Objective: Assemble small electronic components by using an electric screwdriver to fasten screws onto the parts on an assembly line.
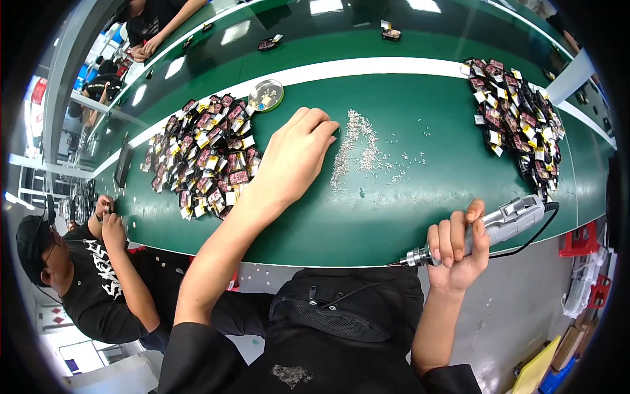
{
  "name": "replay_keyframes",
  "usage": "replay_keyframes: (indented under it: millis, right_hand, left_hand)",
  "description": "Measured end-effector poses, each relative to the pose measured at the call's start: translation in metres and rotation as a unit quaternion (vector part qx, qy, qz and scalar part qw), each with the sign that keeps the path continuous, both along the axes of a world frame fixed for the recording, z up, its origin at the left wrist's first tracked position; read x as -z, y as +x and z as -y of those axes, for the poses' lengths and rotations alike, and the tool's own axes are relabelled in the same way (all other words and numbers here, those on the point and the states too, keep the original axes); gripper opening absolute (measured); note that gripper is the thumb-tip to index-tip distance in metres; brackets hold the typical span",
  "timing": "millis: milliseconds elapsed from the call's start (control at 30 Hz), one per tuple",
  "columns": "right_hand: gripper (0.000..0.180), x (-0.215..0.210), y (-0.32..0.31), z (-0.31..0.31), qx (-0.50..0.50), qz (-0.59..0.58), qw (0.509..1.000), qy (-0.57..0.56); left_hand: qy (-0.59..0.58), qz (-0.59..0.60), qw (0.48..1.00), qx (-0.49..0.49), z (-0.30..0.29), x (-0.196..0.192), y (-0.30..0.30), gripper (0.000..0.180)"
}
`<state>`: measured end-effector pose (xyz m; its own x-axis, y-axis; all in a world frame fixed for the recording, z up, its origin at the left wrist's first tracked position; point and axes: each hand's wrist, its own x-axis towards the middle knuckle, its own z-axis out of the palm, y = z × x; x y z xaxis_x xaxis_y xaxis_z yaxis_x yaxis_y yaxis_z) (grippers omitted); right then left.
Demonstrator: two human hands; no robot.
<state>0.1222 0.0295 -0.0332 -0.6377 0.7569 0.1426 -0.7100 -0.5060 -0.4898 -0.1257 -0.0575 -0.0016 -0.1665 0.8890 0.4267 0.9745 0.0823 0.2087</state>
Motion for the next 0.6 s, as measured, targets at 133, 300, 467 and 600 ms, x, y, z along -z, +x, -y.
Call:
replay_keyframes:
  millis: [133, 300, 467, 600]
  right_hand:
    - [0.012, 0.000, 0.004, -0.001, -0.013, -0.023, 1.000, -0.006]
    - [0.012, 0.001, 0.002, -0.001, -0.017, -0.026, 1.000, -0.001]
    - [0.012, 0.002, -0.001, 0.000, -0.022, -0.020, 0.999, -0.013]
    - [0.012, -0.002, 0.002, 0.004, -0.005, -0.014, 1.000, -0.027]
  left_hand:
    - [-0.034, -0.076, 0.996, 0.012, -0.009, 0.001, -0.002, 0.013]
    - [-0.038, -0.195, 0.978, 0.061, -0.012, 0.002, -0.009, 0.011]
    - [0.005, -0.044, 0.999, 0.011, 0.002, 0.002, -0.005, 0.013]
    - [0.040, 0.096, 0.994, -0.032, 0.047, -0.003, 0.020, 0.013]
